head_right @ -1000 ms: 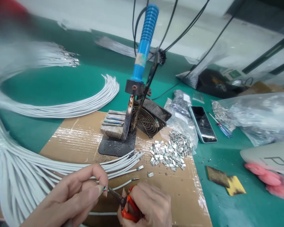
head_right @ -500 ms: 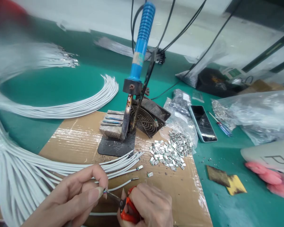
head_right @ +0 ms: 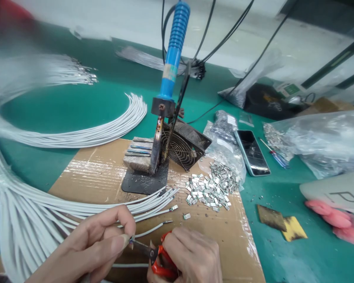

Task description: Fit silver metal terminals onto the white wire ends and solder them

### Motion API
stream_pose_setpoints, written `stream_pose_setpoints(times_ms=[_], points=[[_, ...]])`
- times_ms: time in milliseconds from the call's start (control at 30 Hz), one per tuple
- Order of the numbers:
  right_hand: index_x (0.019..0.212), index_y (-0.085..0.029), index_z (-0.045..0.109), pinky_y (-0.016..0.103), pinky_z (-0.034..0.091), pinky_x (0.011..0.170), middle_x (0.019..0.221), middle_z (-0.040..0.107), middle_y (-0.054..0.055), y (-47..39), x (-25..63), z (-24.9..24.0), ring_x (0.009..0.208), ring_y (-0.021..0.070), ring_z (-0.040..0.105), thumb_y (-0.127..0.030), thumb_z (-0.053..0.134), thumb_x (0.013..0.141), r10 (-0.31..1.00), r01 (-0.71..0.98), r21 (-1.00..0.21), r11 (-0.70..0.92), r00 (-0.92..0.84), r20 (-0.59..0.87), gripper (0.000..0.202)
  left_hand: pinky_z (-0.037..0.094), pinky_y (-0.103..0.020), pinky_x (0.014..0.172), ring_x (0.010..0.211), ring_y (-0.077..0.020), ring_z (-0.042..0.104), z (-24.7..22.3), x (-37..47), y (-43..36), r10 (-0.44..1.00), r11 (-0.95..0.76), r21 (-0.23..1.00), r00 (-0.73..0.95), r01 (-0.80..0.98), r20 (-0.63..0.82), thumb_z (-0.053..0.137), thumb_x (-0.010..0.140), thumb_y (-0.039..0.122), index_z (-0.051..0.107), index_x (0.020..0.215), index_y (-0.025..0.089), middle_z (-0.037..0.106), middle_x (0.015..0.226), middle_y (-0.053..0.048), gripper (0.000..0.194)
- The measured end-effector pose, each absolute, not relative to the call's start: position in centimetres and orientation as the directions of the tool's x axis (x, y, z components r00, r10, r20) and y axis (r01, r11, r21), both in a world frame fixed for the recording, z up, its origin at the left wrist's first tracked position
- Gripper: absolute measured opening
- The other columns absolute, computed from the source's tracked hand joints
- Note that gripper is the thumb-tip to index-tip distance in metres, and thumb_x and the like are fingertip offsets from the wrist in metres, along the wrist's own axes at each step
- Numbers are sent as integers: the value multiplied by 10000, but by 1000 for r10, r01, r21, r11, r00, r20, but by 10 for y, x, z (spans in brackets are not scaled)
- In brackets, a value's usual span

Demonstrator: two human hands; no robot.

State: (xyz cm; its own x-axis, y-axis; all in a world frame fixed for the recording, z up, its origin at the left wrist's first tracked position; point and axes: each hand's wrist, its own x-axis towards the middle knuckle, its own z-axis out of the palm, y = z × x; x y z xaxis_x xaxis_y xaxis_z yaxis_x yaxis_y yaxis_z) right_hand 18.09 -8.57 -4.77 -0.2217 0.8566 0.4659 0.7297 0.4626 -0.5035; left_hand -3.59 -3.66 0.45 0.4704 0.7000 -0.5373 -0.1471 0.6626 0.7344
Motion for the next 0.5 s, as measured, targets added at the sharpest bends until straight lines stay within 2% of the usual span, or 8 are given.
stream_pose_setpoints(times_ms=[100, 233, 500], points=[[706, -242, 386, 274, 234, 477, 622, 371, -91, -85, 181, -50, 504, 79, 340, -145, 591, 885, 849, 726, -499, 472, -223, 478, 289, 149, -245, 504, 472, -77, 162, 1, -36, -37, 698, 657, 742, 480, -134, -531, 894, 855, 641, 667, 858, 240, 365, 485, 148, 461], [707, -242, 363, 269, 237, 479, 622, 359, -95, -85, 180, -48, 488, 75, 324, -113, 602, 890, 849, 723, -509, 467, -205, 487, 328, 160, -237, 509, 463, -65, 168, 9, -34, -35, 676, 683, 727, 443, -77, -589, 916, 790, 612, 650, 815, 236, 374, 474, 157, 461], [663, -239, 438, 278, 268, 493, 587, 430, -85, -87, 179, -51, 491, 87, 370, -90, 617, 921, 843, 747, -487, 452, -180, 506, 348, 77, -245, 499, 458, -61, 222, 19, -29, -32, 657, 700, 713, 358, 36, -663, 904, 724, 608, 636, 790, 233, 407, 466, 138, 465]])
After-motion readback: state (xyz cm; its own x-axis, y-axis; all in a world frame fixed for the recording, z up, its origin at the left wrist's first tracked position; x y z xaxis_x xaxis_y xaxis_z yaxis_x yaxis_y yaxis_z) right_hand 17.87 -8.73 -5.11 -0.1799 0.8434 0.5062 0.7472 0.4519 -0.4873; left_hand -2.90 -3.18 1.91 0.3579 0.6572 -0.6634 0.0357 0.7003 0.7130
